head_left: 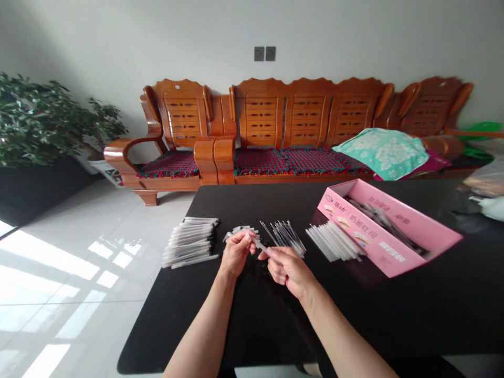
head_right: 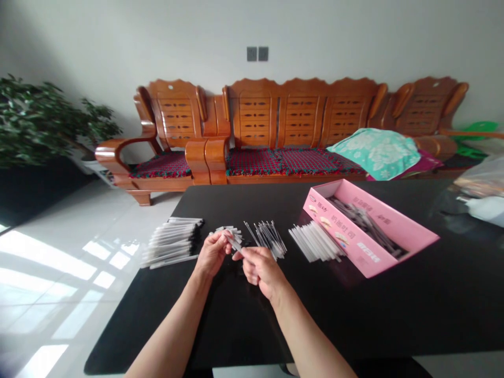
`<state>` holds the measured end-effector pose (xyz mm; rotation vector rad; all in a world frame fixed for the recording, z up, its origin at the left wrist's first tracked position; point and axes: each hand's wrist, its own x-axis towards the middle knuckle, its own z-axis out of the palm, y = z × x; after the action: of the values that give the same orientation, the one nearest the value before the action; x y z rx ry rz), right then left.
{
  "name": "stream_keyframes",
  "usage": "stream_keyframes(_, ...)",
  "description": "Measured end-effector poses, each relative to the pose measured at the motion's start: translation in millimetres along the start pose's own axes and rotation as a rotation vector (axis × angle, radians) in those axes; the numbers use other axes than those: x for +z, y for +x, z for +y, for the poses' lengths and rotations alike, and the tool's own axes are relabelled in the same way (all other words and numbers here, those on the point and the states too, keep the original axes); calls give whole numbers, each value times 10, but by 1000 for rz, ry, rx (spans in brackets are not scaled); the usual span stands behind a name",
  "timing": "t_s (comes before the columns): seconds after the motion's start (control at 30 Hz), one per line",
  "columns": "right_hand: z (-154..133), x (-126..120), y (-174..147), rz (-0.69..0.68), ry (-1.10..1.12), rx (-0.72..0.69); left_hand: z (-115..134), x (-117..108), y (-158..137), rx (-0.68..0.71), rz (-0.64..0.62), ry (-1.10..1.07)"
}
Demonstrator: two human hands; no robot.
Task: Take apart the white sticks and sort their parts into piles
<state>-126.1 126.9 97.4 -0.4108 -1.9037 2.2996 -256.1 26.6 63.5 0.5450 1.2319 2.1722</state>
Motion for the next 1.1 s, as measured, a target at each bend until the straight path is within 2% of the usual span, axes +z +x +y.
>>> stream_keyframes(0.07, 14, -5, -25, 60, -168, -116, 22, -15, 20, 6, 32, 10)
stream_keyframes(0.13, 66, -58, -63, 180, -550, -346, 76, -71, 58, 65, 142, 0)
stream_keyframes(0.2, 152, -179, -101, 300, -980, -574, 141, -144, 89, 182, 298, -49)
stream_keyframes(0.23, 202, -267, -116, 359, -1144, -652, 166, -171, 94, 215, 327, -50)
stream_keyframes(0.33, 327, -638, -134, 588, -1387, -748, 169, -166, 64, 170, 240, 81)
stream_keyframes(0.43, 351, -1099, -120, 819, -1492, -715, 93, -87, 19, 158, 194, 284)
stream_keyframes(0.53, 301, -1532, -103, 1035, -1585, -649, 36, -79, 13, 210, 260, 528)
stream_keyframes(0.6, 272, -1752, -97, 1111, -1622, -607, 25, -129, 30, 259, 349, 669)
stream_keyframes(0.7, 263, -1948, -93, 1144, -1654, -566, 20, -227, 68, 322, 438, 867)
stream_keyframes(0.8, 276, -2015, -92, 1138, -1691, -537, -2, -286, 101, 356, 420, 1022)
stream_keyframes(0.93, 269, -1966, -64, 1143, -1686, -532, -51, -309, 118, 388, 380, 1090)
stream_keyframes(1.0, 251, -1860, -23, 1150, -1631, -565, -73, -311, 120, 394, 364, 1092)
stream_keyframes(1.1, 244, -1571, 70, 1127, -1525, -652, -83, -292, 115, 410, 364, 1088)
